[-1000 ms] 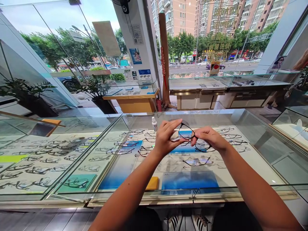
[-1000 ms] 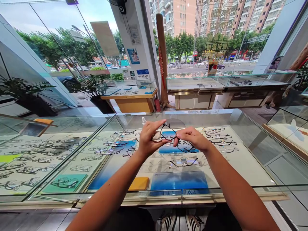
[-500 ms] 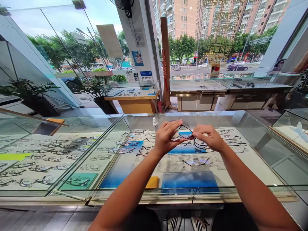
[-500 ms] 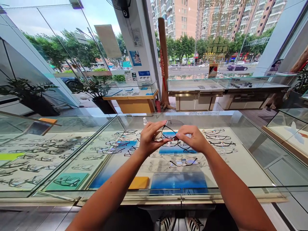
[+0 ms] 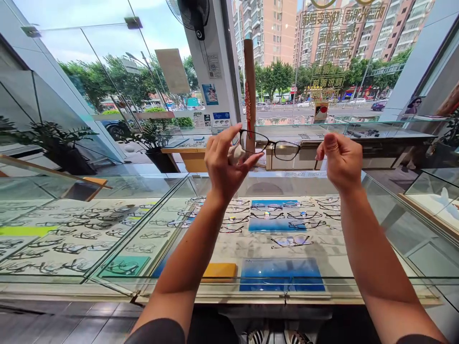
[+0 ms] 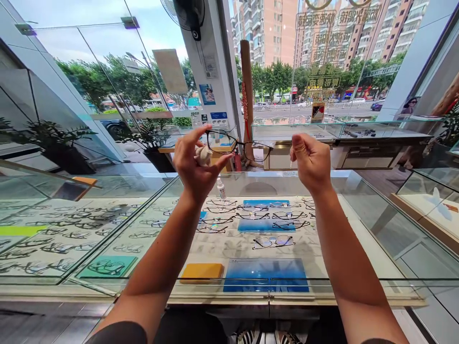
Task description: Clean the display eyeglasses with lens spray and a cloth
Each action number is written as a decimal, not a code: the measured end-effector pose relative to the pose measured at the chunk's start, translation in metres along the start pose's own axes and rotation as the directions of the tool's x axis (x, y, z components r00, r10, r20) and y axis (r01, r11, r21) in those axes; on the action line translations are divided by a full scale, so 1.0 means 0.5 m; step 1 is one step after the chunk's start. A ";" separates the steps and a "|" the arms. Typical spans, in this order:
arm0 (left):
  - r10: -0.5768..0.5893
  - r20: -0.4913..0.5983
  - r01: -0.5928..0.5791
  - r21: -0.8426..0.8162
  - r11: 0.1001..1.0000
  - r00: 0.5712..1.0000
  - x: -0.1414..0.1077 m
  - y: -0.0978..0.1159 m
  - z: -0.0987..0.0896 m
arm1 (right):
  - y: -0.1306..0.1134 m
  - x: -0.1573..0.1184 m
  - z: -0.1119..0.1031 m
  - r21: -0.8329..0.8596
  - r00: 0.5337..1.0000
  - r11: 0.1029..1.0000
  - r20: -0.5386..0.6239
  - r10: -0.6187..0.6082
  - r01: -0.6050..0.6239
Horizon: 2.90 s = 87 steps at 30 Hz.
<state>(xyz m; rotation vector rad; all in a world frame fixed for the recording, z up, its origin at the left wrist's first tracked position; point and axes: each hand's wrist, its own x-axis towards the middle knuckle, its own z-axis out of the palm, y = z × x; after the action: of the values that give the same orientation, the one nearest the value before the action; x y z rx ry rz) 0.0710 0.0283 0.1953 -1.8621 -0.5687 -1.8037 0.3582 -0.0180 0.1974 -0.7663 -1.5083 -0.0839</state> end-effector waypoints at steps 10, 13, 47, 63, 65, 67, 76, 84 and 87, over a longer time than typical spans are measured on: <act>-0.315 0.014 0.315 -0.114 0.942 0.949 0.036 0.073 -0.035 | -0.114 -0.017 0.019 -0.162 0.992 0.984 0.115 -0.055 0.073; -0.342 0.025 0.343 -0.099 0.934 0.939 0.038 0.081 -0.040 | -0.133 -0.027 0.027 -0.172 0.996 0.983 0.078 -0.050 0.062; -0.426 0.106 0.439 -0.179 0.881 0.898 0.032 0.097 -0.038 | -0.106 -0.035 0.059 -0.119 0.987 0.993 -0.161 -0.013 -0.006; -0.340 -0.057 0.323 -0.196 0.926 0.939 0.019 0.097 -0.019 | -0.102 -0.032 0.052 0.115 0.971 0.970 -0.087 0.224 -0.214; -0.341 -0.056 0.324 -0.201 0.924 0.938 0.018 0.101 -0.017 | -0.107 -0.034 0.053 0.122 0.969 0.972 -0.118 0.216 -0.202; -0.355 -0.057 0.338 -0.199 0.920 0.933 0.017 0.104 -0.015 | -0.111 -0.034 0.054 0.114 0.968 0.978 -0.162 0.190 -0.173; -0.409 0.004 0.400 -0.213 0.891 0.913 0.019 0.106 -0.016 | -0.099 -0.033 0.059 0.090 0.959 0.985 -0.234 0.161 -0.144; -0.411 0.014 0.403 -0.223 0.887 0.912 0.020 0.107 -0.017 | -0.099 -0.033 0.060 0.093 0.957 0.984 -0.236 0.170 -0.152; -0.415 0.022 0.408 -0.236 0.882 0.910 0.019 0.109 -0.017 | -0.100 -0.032 0.058 0.080 0.959 0.988 -0.241 0.148 -0.133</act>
<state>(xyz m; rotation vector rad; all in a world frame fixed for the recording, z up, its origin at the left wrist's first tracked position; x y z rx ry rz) 0.0978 -0.0206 0.2020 -1.9749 -0.8226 -2.2552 0.3065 -0.0487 0.1993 -0.7805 -1.2119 -0.0238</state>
